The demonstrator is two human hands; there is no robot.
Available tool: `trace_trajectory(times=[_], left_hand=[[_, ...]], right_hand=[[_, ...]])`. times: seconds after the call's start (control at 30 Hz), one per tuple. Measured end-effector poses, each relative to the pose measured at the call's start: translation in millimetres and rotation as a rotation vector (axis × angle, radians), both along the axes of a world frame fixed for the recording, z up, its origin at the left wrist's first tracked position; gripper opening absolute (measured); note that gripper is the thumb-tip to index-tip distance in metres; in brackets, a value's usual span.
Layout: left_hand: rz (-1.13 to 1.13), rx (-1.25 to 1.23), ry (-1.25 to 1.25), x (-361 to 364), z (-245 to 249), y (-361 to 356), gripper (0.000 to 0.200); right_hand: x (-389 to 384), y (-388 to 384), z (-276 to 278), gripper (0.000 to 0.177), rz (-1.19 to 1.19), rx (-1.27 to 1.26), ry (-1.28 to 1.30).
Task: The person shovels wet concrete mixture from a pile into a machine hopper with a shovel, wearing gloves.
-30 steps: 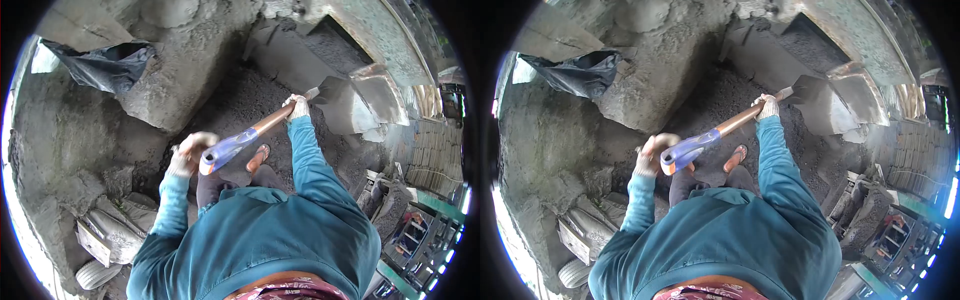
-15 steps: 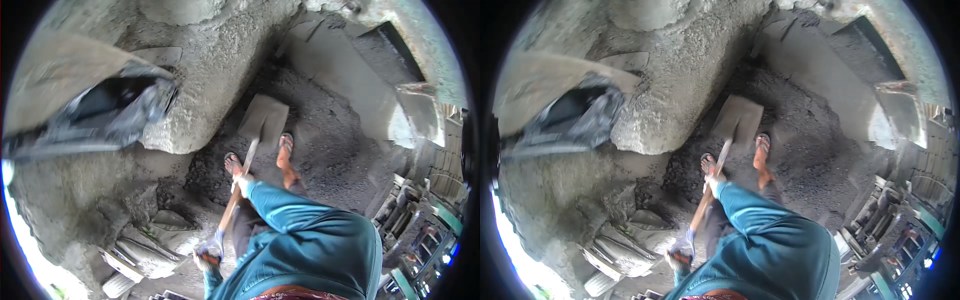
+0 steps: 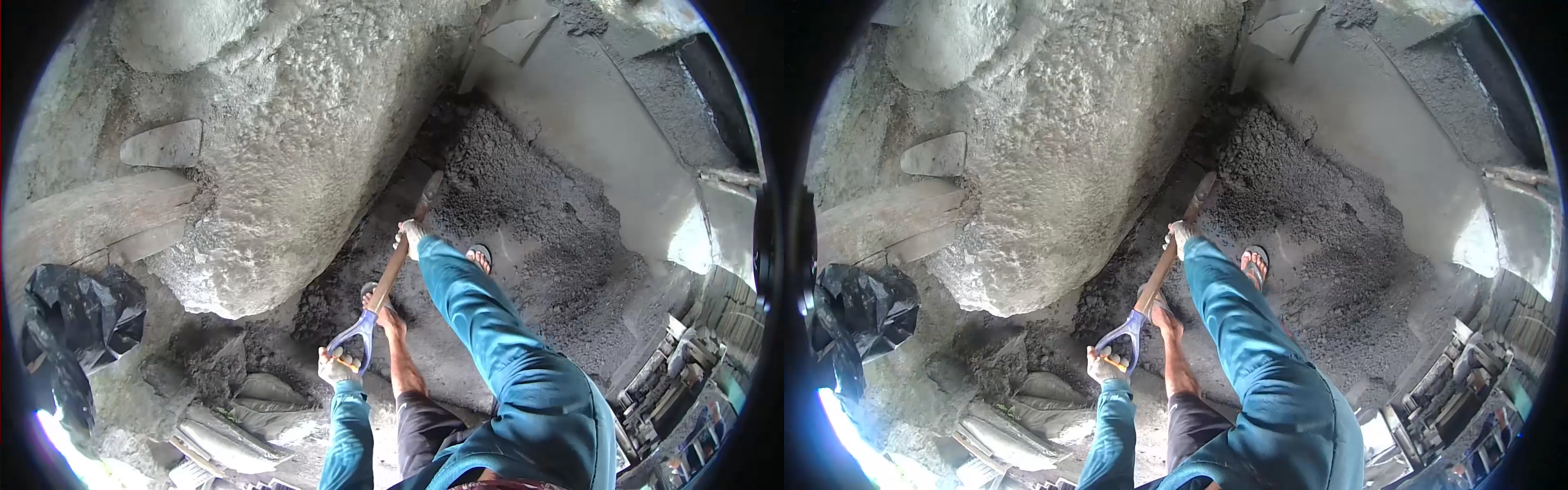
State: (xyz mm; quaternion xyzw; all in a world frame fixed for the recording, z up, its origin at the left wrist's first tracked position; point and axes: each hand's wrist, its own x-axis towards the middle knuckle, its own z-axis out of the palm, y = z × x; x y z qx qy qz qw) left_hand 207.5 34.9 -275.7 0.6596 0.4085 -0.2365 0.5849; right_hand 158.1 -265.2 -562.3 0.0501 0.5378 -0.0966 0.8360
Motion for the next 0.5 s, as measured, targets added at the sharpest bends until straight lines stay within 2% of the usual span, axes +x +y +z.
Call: trace_trajectory(times=[0.07,0.17,0.27,0.3,0.33,0.43,0.5], left_hand=[[0.011,0.017,-0.035,0.1,9.3,8.1,0.02],[0.013,0.073,-0.069,-5.5,37.9,11.4,0.047],[-0.074,0.068,0.106,3.0,41.7,64.4,0.061],[-0.097,0.042,0.082,1.2,62.4,55.1,0.064],[-0.121,-0.018,0.117,6.9,57.4,76.8,0.064],[-0.262,0.024,0.14,14.4,85.9,67.1,0.063],[-0.447,0.113,0.099,8.4,101.0,40.7,0.061]], right_hand=[[-2.5,16.2,10.6,0.008,-0.056,0.0,0.0],[-15.4,32.1,54.8,0.009,-0.087,-0.01,0.045],[-36.6,39.5,106.1,0.015,-0.098,0.022,0.087],[-49.3,47.0,118.4,0.016,-0.194,0.042,0.028],[-61.5,46.6,147.0,0.016,-0.199,0.014,0.078],[-108.4,58.1,185.3,0.013,-0.342,-0.019,0.152],[-158.7,60.0,211.8,0.014,-0.458,-0.039,0.143]])
